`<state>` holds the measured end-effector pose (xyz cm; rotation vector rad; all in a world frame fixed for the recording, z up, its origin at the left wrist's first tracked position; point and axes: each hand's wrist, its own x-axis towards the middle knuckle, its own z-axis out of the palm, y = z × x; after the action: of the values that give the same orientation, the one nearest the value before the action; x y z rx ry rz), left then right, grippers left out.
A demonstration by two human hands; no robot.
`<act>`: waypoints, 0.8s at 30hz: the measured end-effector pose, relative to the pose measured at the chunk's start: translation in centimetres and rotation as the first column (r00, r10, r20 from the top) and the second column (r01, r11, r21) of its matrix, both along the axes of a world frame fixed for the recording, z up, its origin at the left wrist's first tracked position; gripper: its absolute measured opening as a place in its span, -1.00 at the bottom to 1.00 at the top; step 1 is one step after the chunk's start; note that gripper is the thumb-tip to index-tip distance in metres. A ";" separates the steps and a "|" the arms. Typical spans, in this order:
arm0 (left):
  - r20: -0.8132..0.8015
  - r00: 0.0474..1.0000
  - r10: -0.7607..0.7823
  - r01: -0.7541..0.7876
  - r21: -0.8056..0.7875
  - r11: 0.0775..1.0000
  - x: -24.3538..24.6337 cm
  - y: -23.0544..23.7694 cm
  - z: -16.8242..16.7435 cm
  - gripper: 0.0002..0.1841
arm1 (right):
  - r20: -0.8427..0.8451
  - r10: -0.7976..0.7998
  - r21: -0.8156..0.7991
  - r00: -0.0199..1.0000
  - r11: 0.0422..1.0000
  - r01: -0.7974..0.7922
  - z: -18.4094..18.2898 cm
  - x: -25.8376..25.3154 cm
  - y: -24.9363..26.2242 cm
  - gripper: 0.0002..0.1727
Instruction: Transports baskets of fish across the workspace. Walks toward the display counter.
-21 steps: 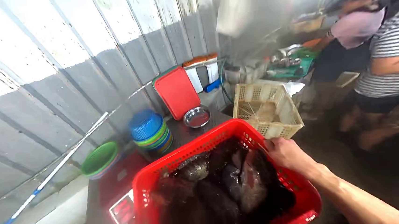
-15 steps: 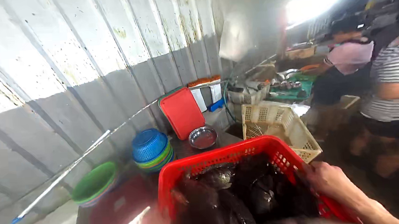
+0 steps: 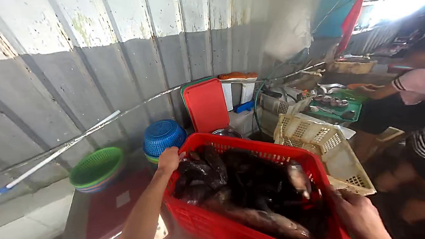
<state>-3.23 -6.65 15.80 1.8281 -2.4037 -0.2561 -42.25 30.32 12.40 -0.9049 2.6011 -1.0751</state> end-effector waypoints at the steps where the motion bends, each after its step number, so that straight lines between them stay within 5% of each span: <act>1: -0.003 1.000 0.006 -0.006 0.006 1.000 0.4 -0.2 0.3 -0.38 | -0.016 0.002 -0.025 1.000 1.000 -0.003 -0.2 0.6 -0.5 -0.37; 9: -0.049 0.998 0.035 -0.042 -0.148 0.988 3.6 -3.4 -0.7 -0.22 | -0.015 0.048 -0.130 0.999 0.990 -0.050 -0.5 3.6 -5.0 -0.48; 16: -0.135 0.991 -0.018 -0.035 -0.379 0.925 5.3 -3.9 -0.1 -0.36 | -0.002 0.110 -0.084 0.994 0.990 -0.110 0.1 5.2 -7.1 -0.44; 18: -0.397 0.918 0.010 -0.204 -0.450 0.869 6.8 -1.0 0.8 -0.45 | 0.018 0.133 -0.116 0.991 0.985 -0.130 0.0 4.8 -7.1 -0.39; 20: -0.669 0.741 -0.052 -0.422 -0.525 0.739 9.2 4.5 0.1 -0.57 | 0.044 0.154 -0.243 0.987 0.960 -0.139 -0.7 4.6 -6.5 -0.43; 22: -0.795 0.583 -0.166 -0.568 -0.545 0.617 12.1 12.2 -2.9 -0.63 | 0.027 0.242 -0.445 0.970 0.872 -0.205 -2.1 4.1 -5.0 -0.47; 24: -0.865 0.484 -0.131 -0.648 -0.455 0.611 15.0 21.0 -8.9 -0.63 | -0.052 0.341 -0.642 0.939 0.709 -0.293 -3.3 3.9 -3.5 -0.41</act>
<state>11.76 14.36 6.91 1.1872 -1.1370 -0.0460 -38.33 26.87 9.10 -1.3523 1.8912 -1.8850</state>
